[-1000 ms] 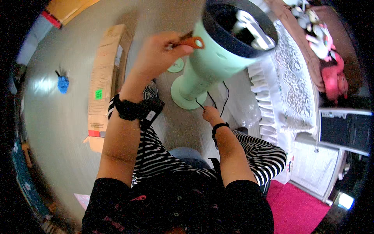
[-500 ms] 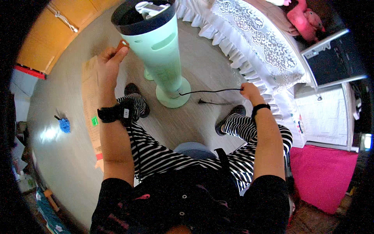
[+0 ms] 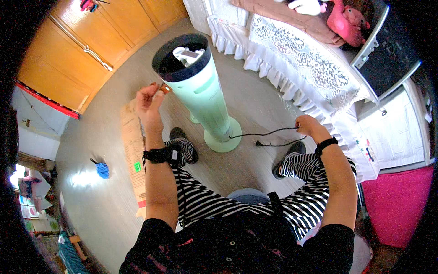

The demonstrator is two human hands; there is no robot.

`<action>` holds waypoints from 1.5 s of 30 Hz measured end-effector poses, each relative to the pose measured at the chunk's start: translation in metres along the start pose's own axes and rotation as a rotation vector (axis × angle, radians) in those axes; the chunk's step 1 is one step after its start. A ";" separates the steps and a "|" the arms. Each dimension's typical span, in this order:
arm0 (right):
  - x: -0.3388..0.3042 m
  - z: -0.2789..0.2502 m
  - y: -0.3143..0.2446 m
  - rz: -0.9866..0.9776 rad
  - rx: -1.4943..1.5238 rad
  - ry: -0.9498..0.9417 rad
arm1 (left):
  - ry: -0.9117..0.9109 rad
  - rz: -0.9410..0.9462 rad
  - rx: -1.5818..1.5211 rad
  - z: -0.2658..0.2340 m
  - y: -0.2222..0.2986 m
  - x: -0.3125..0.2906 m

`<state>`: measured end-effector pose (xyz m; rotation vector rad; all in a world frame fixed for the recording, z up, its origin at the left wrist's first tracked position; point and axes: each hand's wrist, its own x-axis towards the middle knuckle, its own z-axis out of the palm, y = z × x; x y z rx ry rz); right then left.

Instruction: The person unpacks a cardboard box containing a light green appliance, removes a red bag and a mat, and then assembles the appliance by attaching the base, body, and top lid. They also briefly handle a pair of scissors and a small blue box.

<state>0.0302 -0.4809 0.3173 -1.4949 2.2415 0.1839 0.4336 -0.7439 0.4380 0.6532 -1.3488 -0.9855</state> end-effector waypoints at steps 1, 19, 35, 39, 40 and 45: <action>0.002 -0.004 -0.002 -0.043 0.016 0.000 | 0.089 0.111 -0.069 0.003 0.010 0.000; -0.100 -0.139 -0.149 -0.356 0.047 -0.031 | -0.609 0.631 -0.894 -0.004 0.187 -0.049; -0.007 -0.080 -0.172 -0.370 0.455 0.118 | -0.382 0.552 -1.156 0.010 0.215 -0.052; 0.010 -0.116 -0.192 -0.523 0.881 0.298 | -0.575 0.153 -0.922 -0.021 0.217 -0.054; 0.009 -0.131 -0.201 -0.578 0.924 0.347 | -0.274 -0.009 -0.795 -0.007 0.231 -0.074; 0.031 -0.141 -0.235 -0.764 1.127 0.420 | -0.123 0.173 -0.380 0.001 0.165 -0.003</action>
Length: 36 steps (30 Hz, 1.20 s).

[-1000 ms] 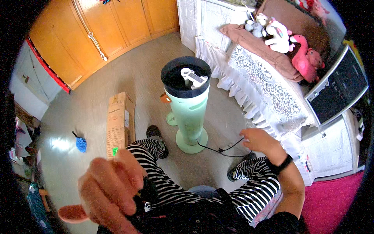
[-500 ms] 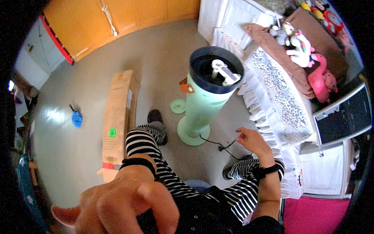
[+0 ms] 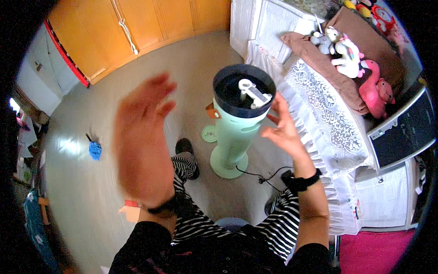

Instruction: The person unpacks a cardboard box containing a light green appliance, removes a red bag and a mat, and then assembles the appliance by attaching the base, body, and top lid. They also briefly handle a pair of scissors and a small blue box.

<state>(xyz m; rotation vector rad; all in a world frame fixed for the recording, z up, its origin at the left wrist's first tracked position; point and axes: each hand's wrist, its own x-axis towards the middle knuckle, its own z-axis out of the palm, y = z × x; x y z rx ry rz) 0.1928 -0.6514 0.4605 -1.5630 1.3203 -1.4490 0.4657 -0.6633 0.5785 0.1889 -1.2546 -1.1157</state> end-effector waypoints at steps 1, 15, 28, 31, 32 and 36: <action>0.004 0.007 0.004 -0.025 -0.003 0.004 | 0.077 -0.197 0.134 -0.001 -0.012 0.012; -0.050 0.013 -0.025 -0.161 -0.242 0.065 | -0.071 -0.218 -0.068 0.034 -0.109 -0.053; -0.107 0.003 -0.019 -0.377 -0.051 0.387 | -0.440 -0.216 -0.217 0.068 -0.117 -0.061; -0.109 0.008 -0.016 -0.409 -0.068 0.449 | -0.505 -0.190 -0.211 0.068 -0.115 -0.064; -0.111 0.008 -0.017 -0.417 -0.080 0.456 | -0.511 -0.183 -0.228 0.070 -0.115 -0.066; -0.120 0.003 -0.030 -0.436 -0.133 0.394 | -0.507 -0.149 -0.252 0.072 -0.111 -0.071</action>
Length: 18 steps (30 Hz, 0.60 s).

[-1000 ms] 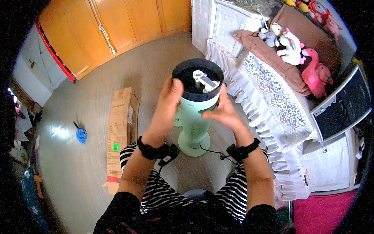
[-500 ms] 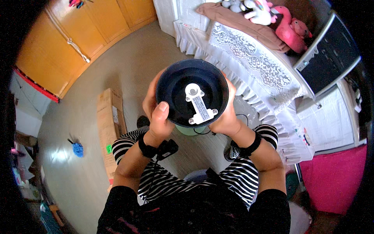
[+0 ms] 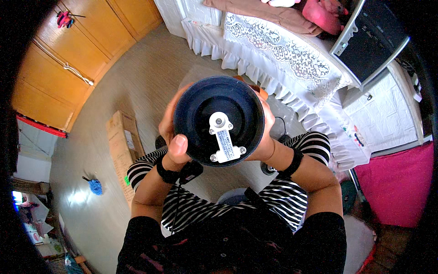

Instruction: The person unpacks a cardboard box containing a light green appliance, removes a red bag and a mat, and then assembles the appliance by attaching the base, body, and top lid. They also briefly handle a pair of scissors and a small blue box.

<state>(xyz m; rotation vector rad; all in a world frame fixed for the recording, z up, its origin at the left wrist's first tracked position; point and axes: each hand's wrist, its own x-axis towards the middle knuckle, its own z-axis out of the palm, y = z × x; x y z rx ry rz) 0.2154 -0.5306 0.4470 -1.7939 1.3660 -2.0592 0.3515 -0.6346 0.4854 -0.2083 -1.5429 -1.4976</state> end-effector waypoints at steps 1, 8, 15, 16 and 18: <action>0.001 -0.002 -0.002 -0.007 -0.008 -0.010 | 0.001 0.006 0.006 0.000 0.000 0.000; -0.002 0.007 0.011 -0.025 -0.065 0.082 | 0.042 -0.011 0.016 0.002 -0.001 -0.001; 0.008 0.008 0.014 -0.083 -0.170 0.083 | 0.110 -0.023 0.052 0.003 0.003 -0.001; 0.010 0.007 0.014 -0.096 -0.196 0.074 | 0.127 -0.014 0.060 0.004 0.003 -0.001; 0.017 0.005 0.014 -0.131 -0.279 0.047 | 0.170 -0.059 0.137 0.005 0.002 -0.004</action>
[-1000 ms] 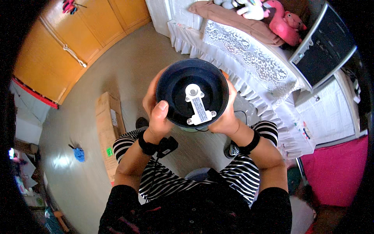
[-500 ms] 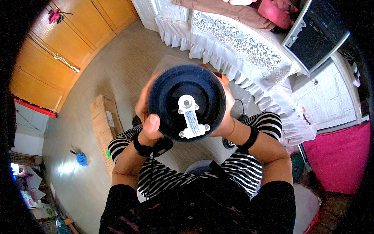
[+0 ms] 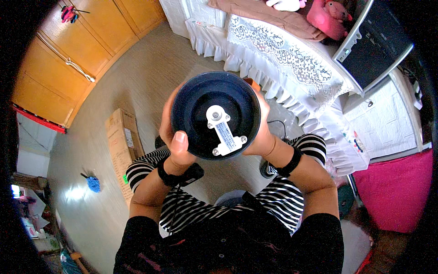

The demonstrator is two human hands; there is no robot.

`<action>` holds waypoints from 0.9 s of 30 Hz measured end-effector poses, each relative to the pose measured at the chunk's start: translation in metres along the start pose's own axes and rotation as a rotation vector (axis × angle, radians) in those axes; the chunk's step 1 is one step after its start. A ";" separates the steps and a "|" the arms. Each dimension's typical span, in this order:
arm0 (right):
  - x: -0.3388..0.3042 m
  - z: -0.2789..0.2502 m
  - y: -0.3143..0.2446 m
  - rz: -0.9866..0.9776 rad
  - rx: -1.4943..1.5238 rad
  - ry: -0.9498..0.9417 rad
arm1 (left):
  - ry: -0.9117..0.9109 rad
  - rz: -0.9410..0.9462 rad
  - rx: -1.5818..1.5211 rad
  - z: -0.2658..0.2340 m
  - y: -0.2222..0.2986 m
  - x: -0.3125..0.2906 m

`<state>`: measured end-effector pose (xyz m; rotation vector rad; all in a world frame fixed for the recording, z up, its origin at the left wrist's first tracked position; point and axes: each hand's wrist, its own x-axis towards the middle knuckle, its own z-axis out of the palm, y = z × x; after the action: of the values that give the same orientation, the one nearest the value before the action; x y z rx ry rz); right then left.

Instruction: The person unpacks a cardboard box containing a light green appliance, removes a red bag and a mat, and then assembles the appliance by attaching the base, body, and top lid. They also briefly handle a pair of scissors and a small blue box.

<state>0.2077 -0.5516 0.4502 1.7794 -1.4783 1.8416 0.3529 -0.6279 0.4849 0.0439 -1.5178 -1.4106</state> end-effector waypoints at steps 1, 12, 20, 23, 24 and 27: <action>0.005 -0.002 0.000 -0.024 -0.053 -0.020 | 0.024 -0.019 0.040 0.000 -0.001 -0.001; 0.030 -0.016 -0.006 0.144 0.216 -0.325 | 0.138 0.121 0.166 -0.002 -0.009 0.012; 0.072 -0.036 -0.043 0.281 -0.050 -0.334 | 0.137 0.159 0.342 -0.013 -0.015 0.013; 0.081 -0.030 -0.058 0.170 -0.342 -0.326 | 0.138 0.181 0.416 -0.013 -0.011 0.013; 0.084 -0.031 -0.060 0.167 -0.371 -0.339 | 0.139 0.184 0.433 -0.012 -0.008 0.012; 0.091 -0.027 -0.065 0.142 -0.430 -0.328 | 0.147 0.203 0.493 -0.013 -0.006 0.011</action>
<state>0.2127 -0.5441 0.5650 1.8467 -1.9815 1.1877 0.3529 -0.6463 0.4842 0.2814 -1.6616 -0.8327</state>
